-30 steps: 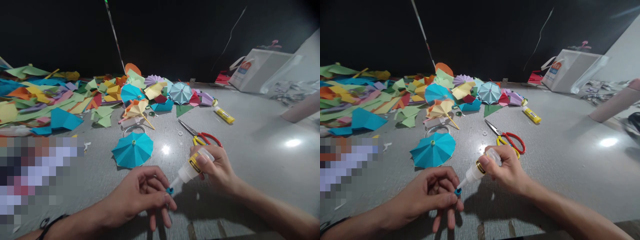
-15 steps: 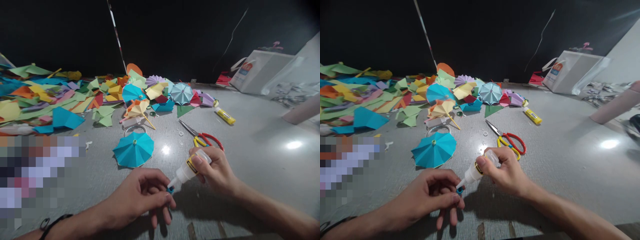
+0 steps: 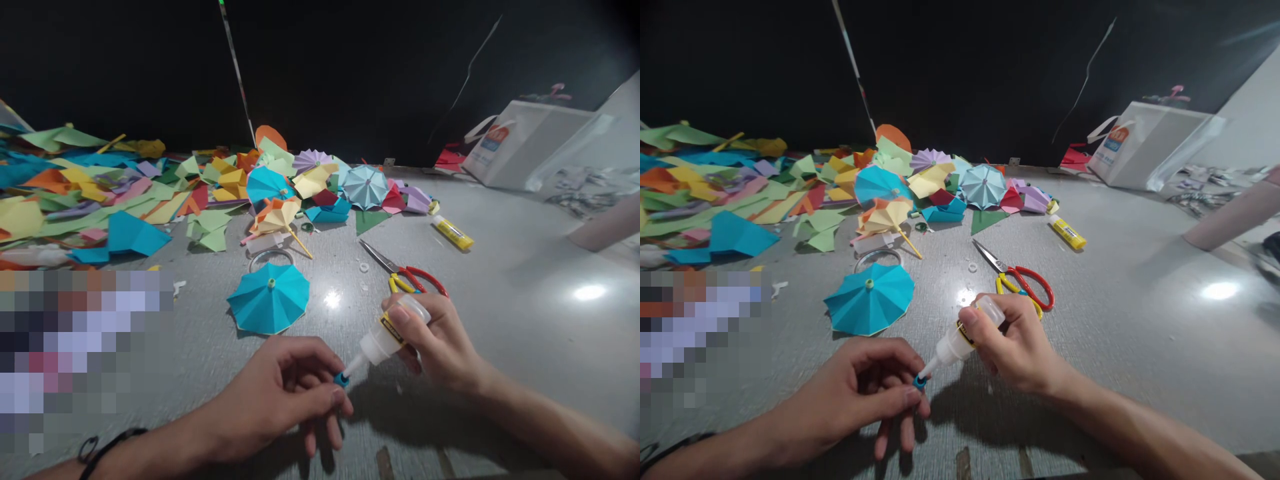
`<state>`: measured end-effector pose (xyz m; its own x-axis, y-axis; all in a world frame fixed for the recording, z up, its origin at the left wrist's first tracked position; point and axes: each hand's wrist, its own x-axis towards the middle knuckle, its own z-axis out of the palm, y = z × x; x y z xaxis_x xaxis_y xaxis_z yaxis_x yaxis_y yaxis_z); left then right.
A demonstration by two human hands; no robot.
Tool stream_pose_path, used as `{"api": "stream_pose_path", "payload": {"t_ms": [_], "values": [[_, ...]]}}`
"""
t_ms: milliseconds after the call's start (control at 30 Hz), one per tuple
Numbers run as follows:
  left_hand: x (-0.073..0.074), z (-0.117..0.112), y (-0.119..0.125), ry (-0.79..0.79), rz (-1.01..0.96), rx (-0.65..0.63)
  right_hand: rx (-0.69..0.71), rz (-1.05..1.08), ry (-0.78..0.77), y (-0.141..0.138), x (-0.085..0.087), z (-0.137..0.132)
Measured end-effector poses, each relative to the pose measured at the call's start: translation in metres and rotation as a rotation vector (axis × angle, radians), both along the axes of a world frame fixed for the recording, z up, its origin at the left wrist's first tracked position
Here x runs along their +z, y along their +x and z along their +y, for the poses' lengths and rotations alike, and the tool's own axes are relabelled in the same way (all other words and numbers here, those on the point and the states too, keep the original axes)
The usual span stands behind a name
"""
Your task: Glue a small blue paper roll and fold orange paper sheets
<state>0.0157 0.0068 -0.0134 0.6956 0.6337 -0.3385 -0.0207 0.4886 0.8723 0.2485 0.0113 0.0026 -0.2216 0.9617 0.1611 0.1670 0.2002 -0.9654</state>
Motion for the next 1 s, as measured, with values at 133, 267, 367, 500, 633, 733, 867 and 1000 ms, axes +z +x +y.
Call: {"api": "stream_pose_path", "payload": {"t_ms": [133,267,367,500,633,733,867,1000], "values": [[0.0011,0.0006,-0.0001,0.006,0.014,-0.009,0.014,0.039,-0.02,-0.0003,0.0003,-0.0008],[0.0011,0.0009,-0.0001,0.012,0.013,-0.014,0.011,0.057,-0.043,0.0001,-0.0027,-0.0011],[0.0006,0.0012,0.0,0.014,0.005,-0.009,-0.014,0.064,-0.064,0.0004,-0.0051,-0.0005],[0.0008,0.001,0.0003,0.01,0.013,-0.009,-0.009,0.039,-0.032,-0.0003,-0.0039,-0.0003],[0.0015,0.0004,0.0006,-0.003,0.011,-0.004,-0.006,-0.01,0.027,-0.001,-0.0015,-0.0012],[0.0012,0.0005,0.0006,-0.006,0.006,-0.002,0.0,-0.016,0.023,-0.0008,-0.0017,-0.0012],[0.0004,0.0013,0.0004,0.004,0.009,-0.01,0.004,-0.016,0.027,-0.0002,-0.0022,-0.0007],[0.0006,0.0004,0.0,0.0,0.011,-0.001,-0.001,-0.016,0.033,0.0007,-0.0026,-0.0002]]}}
